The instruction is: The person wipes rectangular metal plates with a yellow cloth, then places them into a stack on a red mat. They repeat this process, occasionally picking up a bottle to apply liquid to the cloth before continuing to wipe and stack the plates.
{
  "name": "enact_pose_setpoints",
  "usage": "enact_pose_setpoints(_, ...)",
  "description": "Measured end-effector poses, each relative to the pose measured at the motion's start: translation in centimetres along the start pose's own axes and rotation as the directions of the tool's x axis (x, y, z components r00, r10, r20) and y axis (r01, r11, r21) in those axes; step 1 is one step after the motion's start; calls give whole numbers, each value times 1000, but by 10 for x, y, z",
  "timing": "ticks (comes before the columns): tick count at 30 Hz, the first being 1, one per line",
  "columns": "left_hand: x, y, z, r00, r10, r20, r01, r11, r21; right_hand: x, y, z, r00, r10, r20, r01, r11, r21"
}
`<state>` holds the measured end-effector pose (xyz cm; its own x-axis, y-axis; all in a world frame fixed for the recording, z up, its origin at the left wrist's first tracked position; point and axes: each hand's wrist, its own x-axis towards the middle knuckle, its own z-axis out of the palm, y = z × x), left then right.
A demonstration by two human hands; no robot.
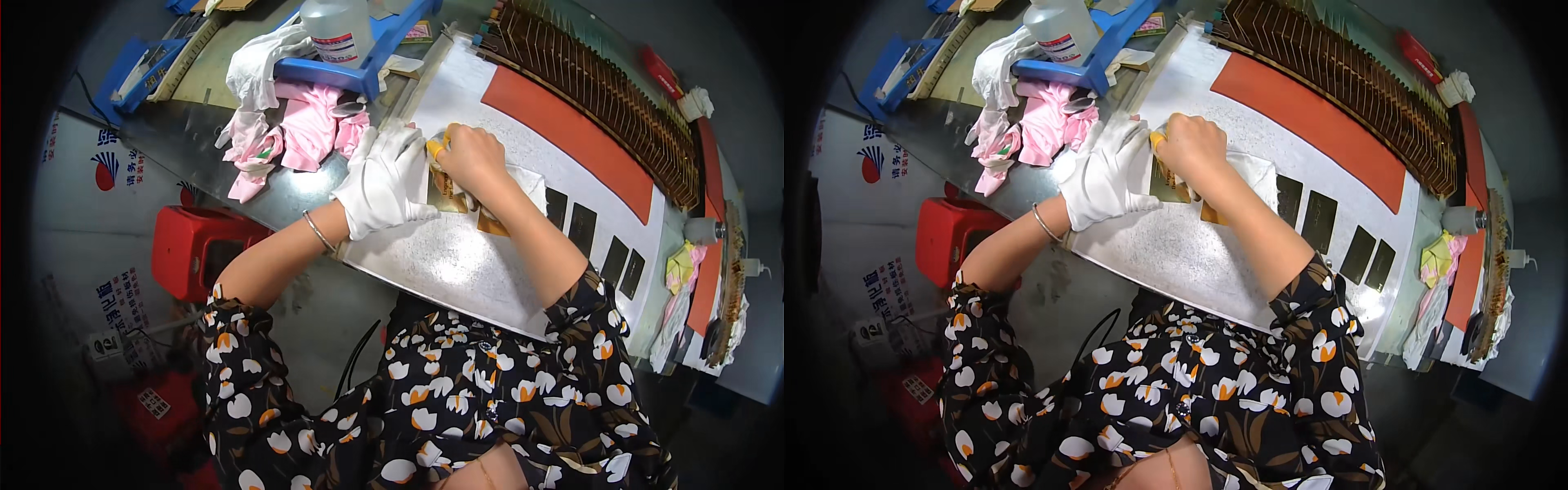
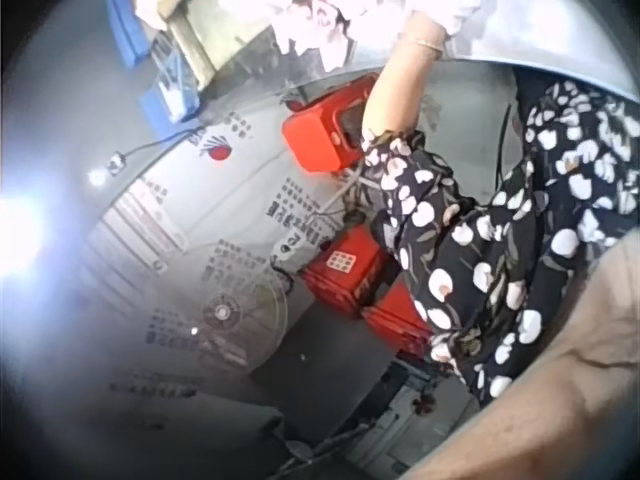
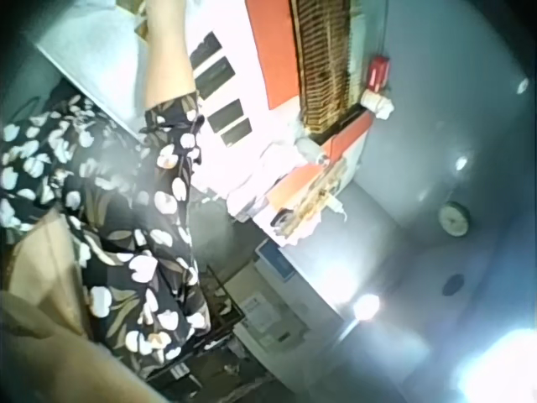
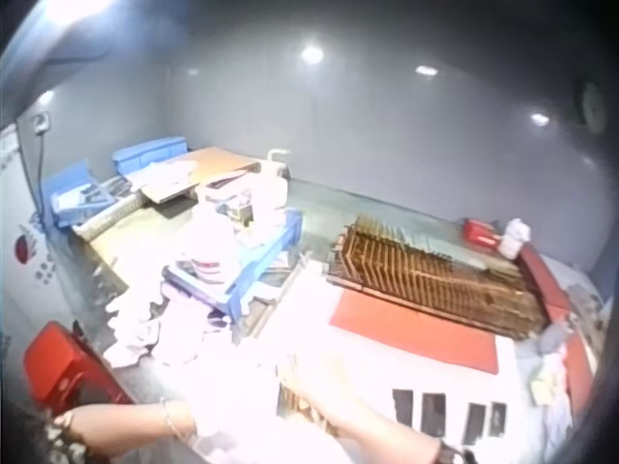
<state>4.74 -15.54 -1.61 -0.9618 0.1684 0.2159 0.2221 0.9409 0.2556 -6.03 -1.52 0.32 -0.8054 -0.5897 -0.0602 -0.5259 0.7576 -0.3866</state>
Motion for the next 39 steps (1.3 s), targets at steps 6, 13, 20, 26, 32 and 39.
enact_pose_setpoints(6,6,5,-4,999,23,43,-24,999,32,-19,-8,0,999,42,20,-43,999,26)
enact_pose_setpoints(13,12,2,-5,989,71,130,-97,975,202,-44,-4,15,995,-68,-69,72,996,54)
enact_pose_setpoints(20,17,-7,-9,968,203,147,-218,971,94,-77,-11,16,992,-93,-80,102,987,120)
enact_pose_setpoints(26,22,-15,-29,923,208,323,-244,967,75,-101,-15,15,996,-82,41,79,995,69)
enact_pose_setpoints(32,39,10,-29,973,165,163,-163,986,-25,-121,-6,12,984,-110,139,98,991,88)
enact_pose_setpoints(39,48,27,-19,968,130,217,-143,989,48,-178,34,-38,968,-106,229,35,956,291)
